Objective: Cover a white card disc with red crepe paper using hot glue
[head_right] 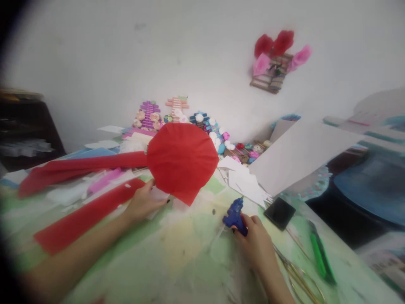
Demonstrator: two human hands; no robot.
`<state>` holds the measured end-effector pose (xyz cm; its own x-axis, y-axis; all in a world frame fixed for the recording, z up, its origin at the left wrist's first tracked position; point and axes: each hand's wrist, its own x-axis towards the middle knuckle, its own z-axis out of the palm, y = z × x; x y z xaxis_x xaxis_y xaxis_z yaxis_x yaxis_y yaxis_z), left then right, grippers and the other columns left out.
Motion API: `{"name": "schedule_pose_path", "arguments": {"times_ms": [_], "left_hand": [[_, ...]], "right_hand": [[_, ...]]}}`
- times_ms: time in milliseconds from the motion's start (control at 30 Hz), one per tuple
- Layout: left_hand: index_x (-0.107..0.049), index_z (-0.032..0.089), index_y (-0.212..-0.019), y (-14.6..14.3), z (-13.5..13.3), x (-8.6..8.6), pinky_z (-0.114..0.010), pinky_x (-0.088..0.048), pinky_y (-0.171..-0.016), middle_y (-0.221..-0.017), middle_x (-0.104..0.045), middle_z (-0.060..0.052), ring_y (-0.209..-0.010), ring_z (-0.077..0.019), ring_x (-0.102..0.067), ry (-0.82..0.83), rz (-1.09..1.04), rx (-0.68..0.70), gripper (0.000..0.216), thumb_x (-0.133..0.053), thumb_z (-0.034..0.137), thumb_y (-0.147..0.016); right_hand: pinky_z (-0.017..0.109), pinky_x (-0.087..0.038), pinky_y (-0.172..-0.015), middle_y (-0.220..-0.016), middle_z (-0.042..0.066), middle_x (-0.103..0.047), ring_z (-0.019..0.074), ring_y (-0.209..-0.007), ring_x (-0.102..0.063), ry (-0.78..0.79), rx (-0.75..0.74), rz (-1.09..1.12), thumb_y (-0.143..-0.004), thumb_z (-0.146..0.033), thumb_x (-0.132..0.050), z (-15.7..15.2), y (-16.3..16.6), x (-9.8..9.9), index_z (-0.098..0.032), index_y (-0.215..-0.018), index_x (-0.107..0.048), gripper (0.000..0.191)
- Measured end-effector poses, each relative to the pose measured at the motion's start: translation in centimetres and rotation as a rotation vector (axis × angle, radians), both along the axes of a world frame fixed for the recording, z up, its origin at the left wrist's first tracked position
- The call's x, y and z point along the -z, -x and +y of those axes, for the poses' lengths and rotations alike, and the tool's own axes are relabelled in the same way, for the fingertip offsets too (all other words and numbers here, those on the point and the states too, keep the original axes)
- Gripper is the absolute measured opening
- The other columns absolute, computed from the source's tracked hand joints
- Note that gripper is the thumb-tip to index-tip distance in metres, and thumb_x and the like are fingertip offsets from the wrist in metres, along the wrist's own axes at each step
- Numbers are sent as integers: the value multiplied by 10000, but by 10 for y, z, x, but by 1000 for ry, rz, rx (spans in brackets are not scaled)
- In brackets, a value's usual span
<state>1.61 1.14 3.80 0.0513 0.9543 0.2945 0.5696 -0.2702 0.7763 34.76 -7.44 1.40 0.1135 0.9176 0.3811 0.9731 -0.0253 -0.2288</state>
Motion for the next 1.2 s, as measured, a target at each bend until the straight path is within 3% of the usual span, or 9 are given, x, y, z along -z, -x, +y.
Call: {"name": "schedule_pose_path", "arguments": {"times_ms": [200, 333, 467, 600, 700, 800, 933, 1067, 1200], "left_hand": [[-533, 173, -1113, 4, 0, 0, -335, -505, -739, -948, -703, -48, -853, -259, -665, 14, -18, 63, 519, -663, 313, -631], [-552, 166, -1072, 6, 1, 1, -319, -520, -692, -799, -713, -18, -741, -229, -673, 42, -41, 137, 465, -654, 268, -630], [-591, 177, -972, 4, -4, 2, -336, -535, -695, -747, -714, -18, -753, -248, -685, 43, -26, 177, 382, -672, 252, -607], [-573, 158, -949, -1, -12, 1, -335, -548, -647, -639, -691, -4, -634, -227, -685, 138, -124, 282, 361, -677, 225, -611], [-547, 133, -1000, -4, -16, 2, -313, -551, -588, -634, -689, -8, -583, -209, -679, 185, -214, 341, 422, -686, 218, -611], [-542, 121, -1008, -5, -17, 4, -292, -546, -559, -609, -679, -6, -560, -195, -674, 202, -265, 375, 436, -692, 202, -606], [-552, 119, -962, -4, -16, 5, -287, -536, -523, -561, -659, 3, -510, -190, -655, 210, -296, 398, 416, -708, 195, -584], [-573, 131, -966, 0, -12, 6, -297, -526, -513, -587, -669, -5, -514, -198, -649, 204, -248, 391, 421, -725, 243, -590], [-621, 175, -1005, 5, 3, 9, -344, -522, -667, -825, -716, -48, -777, -262, -673, -19, -77, 267, 459, -744, 367, -607]], "right_hand": [[331, -455, -771, -908, 102, -656, 235, -838, -619, 103, -90, 3, -746, -221, -541, -1, -18, 8, -157, -990, -679, 288], [405, -447, -859, -982, 149, -666, 281, -945, -604, -18, -81, 22, -750, -211, -533, -10, -15, 9, -134, -994, -677, 294], [418, -471, -853, -1067, 152, -641, 254, -953, -607, -226, -154, 298, -840, -333, -496, -10, 13, -21, -126, -1123, -603, 366], [329, -507, -699, -1098, 129, -624, 188, -818, -626, -404, -152, 692, -882, -454, -451, 12, 54, -63, -146, -1271, -476, 497], [267, -461, -558, -848, 57, -636, 148, -648, -576, -521, -143, 994, -867, -528, -437, 34, 76, -82, -134, -1079, -583, 470], [239, -424, -569, -718, 8, -605, 118, -625, -515, -637, -202, 1230, -783, -476, -585, 48, 89, -89, -139, -797, -627, 340], [222, -391, -546, -621, -37, -563, 97, -580, -467, -674, -231, 1519, -655, -373, -713, 48, 95, -92, -158, -673, -612, 238], [233, -402, -529, -571, -50, -531, 95, -533, -474, -566, -293, 1606, -586, -313, -734, 40, 91, -98, -170, -613, -587, 207], [265, -436, -586, -597, -32, -569, 113, -573, -513, -556, -360, 1604, -572, -313, -749, 33, 92, -106, -170, -600, -600, 210]]}}
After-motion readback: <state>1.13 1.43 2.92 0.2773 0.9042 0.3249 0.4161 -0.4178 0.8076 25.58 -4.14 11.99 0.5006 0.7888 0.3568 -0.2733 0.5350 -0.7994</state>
